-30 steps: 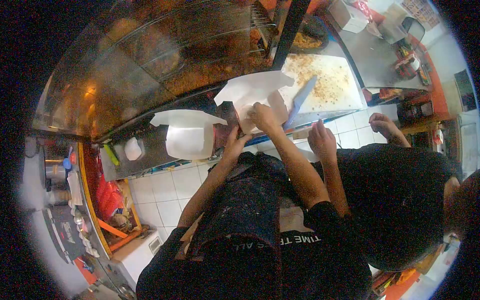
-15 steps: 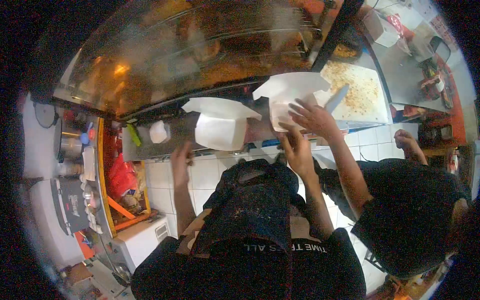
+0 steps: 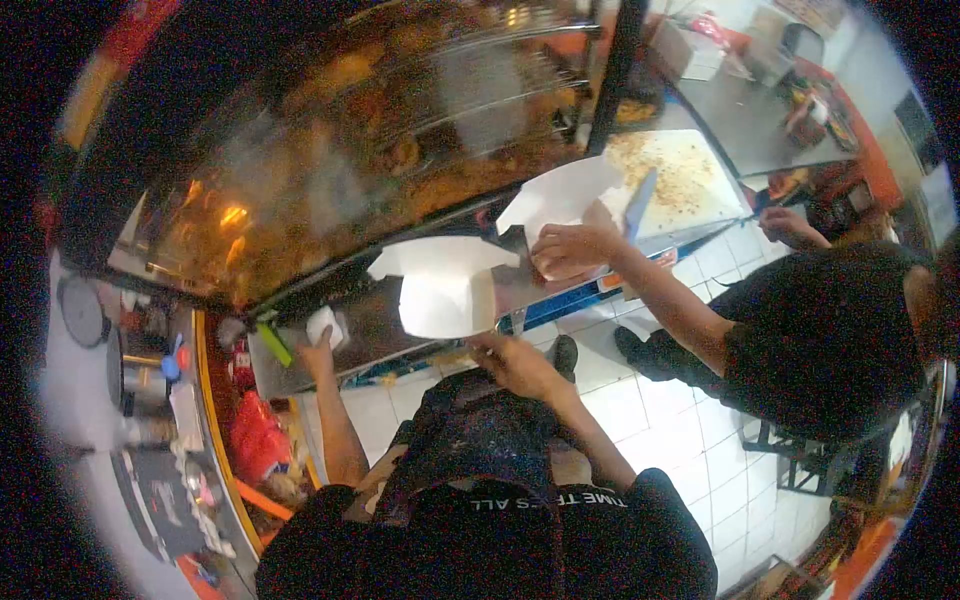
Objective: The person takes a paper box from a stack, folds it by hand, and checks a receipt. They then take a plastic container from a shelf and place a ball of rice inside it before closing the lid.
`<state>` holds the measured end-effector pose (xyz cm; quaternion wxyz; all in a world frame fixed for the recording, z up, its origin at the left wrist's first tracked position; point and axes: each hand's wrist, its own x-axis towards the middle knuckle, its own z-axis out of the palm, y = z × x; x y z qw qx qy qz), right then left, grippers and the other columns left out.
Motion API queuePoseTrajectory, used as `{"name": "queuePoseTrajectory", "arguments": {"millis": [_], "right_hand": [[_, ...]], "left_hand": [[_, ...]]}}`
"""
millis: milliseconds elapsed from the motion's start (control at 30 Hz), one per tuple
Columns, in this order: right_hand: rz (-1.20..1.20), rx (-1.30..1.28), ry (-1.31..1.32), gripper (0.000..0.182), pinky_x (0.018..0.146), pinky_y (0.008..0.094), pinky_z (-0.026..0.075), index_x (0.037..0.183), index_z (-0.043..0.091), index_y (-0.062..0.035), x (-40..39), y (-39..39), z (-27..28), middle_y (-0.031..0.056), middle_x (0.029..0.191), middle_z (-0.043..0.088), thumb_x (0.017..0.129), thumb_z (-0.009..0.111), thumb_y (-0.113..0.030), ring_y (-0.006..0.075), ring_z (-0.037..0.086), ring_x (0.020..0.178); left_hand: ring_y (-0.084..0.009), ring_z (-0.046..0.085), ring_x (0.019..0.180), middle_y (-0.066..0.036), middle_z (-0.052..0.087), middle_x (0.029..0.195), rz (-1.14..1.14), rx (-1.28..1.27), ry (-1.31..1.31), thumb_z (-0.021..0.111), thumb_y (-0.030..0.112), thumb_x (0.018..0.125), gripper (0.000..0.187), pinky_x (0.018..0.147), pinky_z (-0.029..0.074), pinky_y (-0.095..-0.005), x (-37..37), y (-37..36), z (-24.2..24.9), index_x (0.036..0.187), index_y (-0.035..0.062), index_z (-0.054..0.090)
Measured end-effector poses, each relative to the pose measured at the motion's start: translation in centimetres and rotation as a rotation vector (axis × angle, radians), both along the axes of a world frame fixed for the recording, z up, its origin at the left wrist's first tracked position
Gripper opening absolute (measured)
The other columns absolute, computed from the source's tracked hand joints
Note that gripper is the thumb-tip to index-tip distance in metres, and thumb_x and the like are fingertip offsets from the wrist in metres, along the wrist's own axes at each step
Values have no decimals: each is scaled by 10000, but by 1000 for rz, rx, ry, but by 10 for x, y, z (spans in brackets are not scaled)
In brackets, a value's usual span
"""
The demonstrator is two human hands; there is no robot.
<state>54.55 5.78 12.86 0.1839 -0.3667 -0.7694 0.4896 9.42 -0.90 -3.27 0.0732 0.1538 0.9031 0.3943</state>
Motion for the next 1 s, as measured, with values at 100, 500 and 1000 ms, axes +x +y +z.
{"name": "queuePoseTrajectory", "arguments": {"millis": [100, 500, 1000], "right_hand": [[-9, -15, 10, 235, 815, 447, 524, 1120, 604, -12, 2, -1, -9, 229, 1010, 679, 975, 568, -194, 397, 666, 927], [-46, -66, -70, 276, 825, 454, 528, 1178, 612, -22, 4, 4, 5, 235, 1040, 676, 992, 540, -214, 401, 662, 950], [-16, 35, 12, 307, 815, 452, 520, 1226, 574, -43, -8, -8, -28, 222, 1038, 676, 994, 541, -243, 392, 663, 931]], "left_hand": [[-436, 486, 1262, -279, 496, 1367, -121, -27, 80, 875, 443, 635, 1042, 1066, 382, -474, -1, 10, -10, 1400, -63, 383], [-434, 460, 1251, -259, 497, 1328, -121, -32, 448, 813, 359, 743, 843, 1041, 371, -512, 39, 8, 19, 1381, -16, 409], [-425, 366, 1341, -242, 399, 1428, -397, 230, 341, 743, 194, 857, 711, 1107, 303, -521, 104, 23, 49, 1415, 2, 348]]}}
